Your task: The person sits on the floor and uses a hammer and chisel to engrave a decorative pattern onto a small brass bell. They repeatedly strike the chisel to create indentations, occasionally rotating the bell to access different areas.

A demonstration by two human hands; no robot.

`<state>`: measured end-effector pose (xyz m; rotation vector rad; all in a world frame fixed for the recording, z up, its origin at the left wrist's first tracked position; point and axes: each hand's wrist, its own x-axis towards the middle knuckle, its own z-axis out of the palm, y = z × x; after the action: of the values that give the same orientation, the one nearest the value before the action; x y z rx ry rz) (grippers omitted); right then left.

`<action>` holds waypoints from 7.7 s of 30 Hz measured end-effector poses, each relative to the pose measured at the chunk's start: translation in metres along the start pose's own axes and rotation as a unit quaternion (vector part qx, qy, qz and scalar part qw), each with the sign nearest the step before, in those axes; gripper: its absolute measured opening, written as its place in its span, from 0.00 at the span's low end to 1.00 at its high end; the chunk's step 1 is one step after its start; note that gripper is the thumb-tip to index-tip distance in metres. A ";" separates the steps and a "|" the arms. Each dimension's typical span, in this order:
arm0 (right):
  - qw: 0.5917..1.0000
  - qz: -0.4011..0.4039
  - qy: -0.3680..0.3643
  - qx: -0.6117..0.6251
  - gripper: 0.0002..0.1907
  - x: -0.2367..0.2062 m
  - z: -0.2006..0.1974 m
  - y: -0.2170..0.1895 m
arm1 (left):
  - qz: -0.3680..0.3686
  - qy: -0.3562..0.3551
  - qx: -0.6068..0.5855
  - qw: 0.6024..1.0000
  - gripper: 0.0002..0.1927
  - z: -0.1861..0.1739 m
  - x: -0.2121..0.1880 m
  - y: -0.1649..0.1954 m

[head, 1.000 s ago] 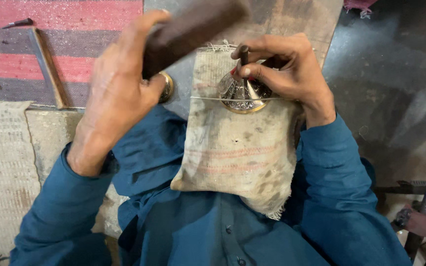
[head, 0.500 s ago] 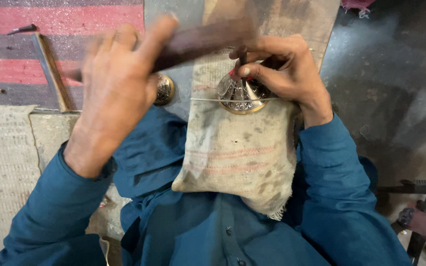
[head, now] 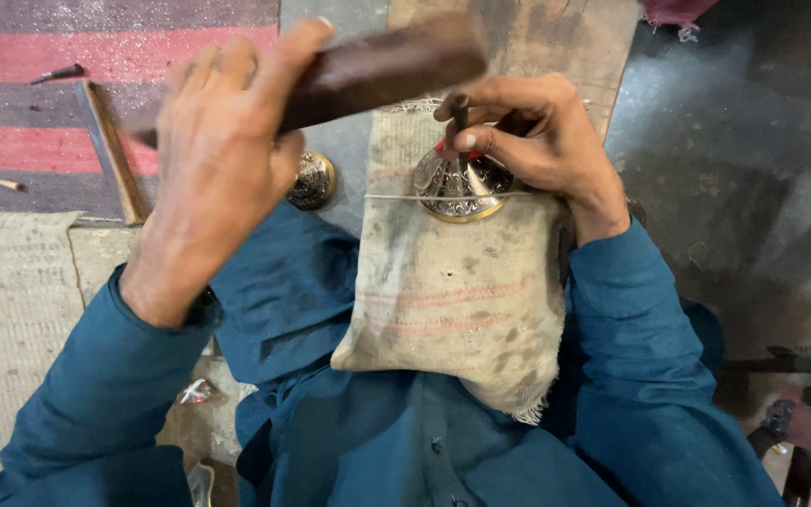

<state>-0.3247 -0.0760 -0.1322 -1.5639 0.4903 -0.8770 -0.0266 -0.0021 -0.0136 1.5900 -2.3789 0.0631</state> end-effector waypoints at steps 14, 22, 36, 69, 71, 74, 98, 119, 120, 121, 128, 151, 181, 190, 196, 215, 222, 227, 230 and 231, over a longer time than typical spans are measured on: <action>1.000 0.010 -0.010 0.003 0.15 0.002 -0.004 0.000 | -0.001 0.012 -0.143 0.990 0.37 -0.005 0.008 0.005; 1.000 0.001 -0.018 0.015 0.15 0.001 -0.005 0.000 | 0.016 0.018 -0.122 0.992 0.38 -0.006 0.009 0.003; 0.984 0.032 0.164 0.067 0.11 -0.020 -0.009 0.014 | -0.066 -0.128 -0.157 0.977 0.34 0.036 -0.047 -0.050; 0.911 0.094 0.401 0.026 0.16 -0.136 0.047 -0.040 | 0.154 -0.207 -0.629 0.733 0.49 0.115 0.014 0.000; 0.924 0.112 0.364 -0.020 0.15 -0.104 0.047 -0.048 | 0.144 -0.201 -0.618 0.746 0.50 0.108 0.010 0.005; 0.949 0.120 0.279 -0.080 0.12 -0.056 0.049 -0.055 | 0.119 -0.100 -0.540 0.827 0.48 0.094 -0.014 0.009; 0.960 0.096 0.035 -0.261 0.12 0.022 0.063 -0.061 | -0.257 -0.108 -0.436 0.855 0.33 0.067 -0.102 -0.037; 0.969 0.051 0.065 -0.233 0.13 0.013 0.066 -0.055 | -0.112 0.003 -0.275 0.955 0.42 0.045 -0.071 -0.043; 0.969 0.062 0.078 -0.225 0.14 0.012 0.067 -0.052 | -0.097 0.020 -0.285 0.953 0.42 0.046 -0.070 -0.043; 0.969 0.070 0.090 -0.217 0.14 0.012 0.067 -0.051 | -0.082 0.040 -0.295 0.951 0.42 0.047 -0.069 -0.042; 0.958 0.072 0.069 -0.267 0.14 0.013 0.064 -0.052 | -0.264 -0.029 -0.415 0.871 0.39 0.040 -0.061 -0.033; 0.964 0.059 0.072 -0.250 0.14 0.015 0.062 -0.050 | -0.036 0.088 -0.177 0.980 0.39 0.039 -0.053 -0.038; 0.956 0.074 0.057 -0.279 0.12 0.016 0.053 -0.051 | -0.032 0.074 -0.136 0.987 0.42 0.038 -0.048 -0.038; 0.977 0.094 0.050 -0.184 0.12 0.011 0.047 -0.051 | -0.035 0.093 -0.129 0.987 0.39 0.037 -0.047 -0.033; 0.992 0.088 0.038 -0.080 0.13 0.005 0.035 -0.040 | -0.093 0.062 -0.228 0.967 0.38 0.027 -0.058 -0.015; 0.995 0.052 -0.048 -0.066 0.16 0.011 0.005 -0.035 | -0.066 0.052 -0.170 0.982 0.37 0.019 -0.031 0.001; 0.997 0.024 0.005 -0.076 0.11 0.007 0.011 -0.028 | -0.090 -0.026 -0.043 0.995 0.37 0.019 -0.032 -0.003; 0.995 0.021 0.020 -0.097 0.12 0.002 0.014 -0.027 | -0.156 -0.010 -0.269 0.950 0.38 0.018 -0.025 0.001; 0.987 0.000 0.009 -0.162 0.14 0.005 0.010 -0.026 | -0.258 -0.036 -0.299 0.918 0.36 0.016 -0.022 0.009; 0.984 -0.008 0.003 -0.176 0.14 0.006 0.009 -0.026 | -0.187 -0.005 -0.271 0.944 0.37 0.013 -0.021 0.009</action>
<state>-0.3182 -0.0700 -0.1054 -1.8885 0.6655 -0.8395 -0.0304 0.0183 -0.0308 1.7034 -1.8262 -0.6190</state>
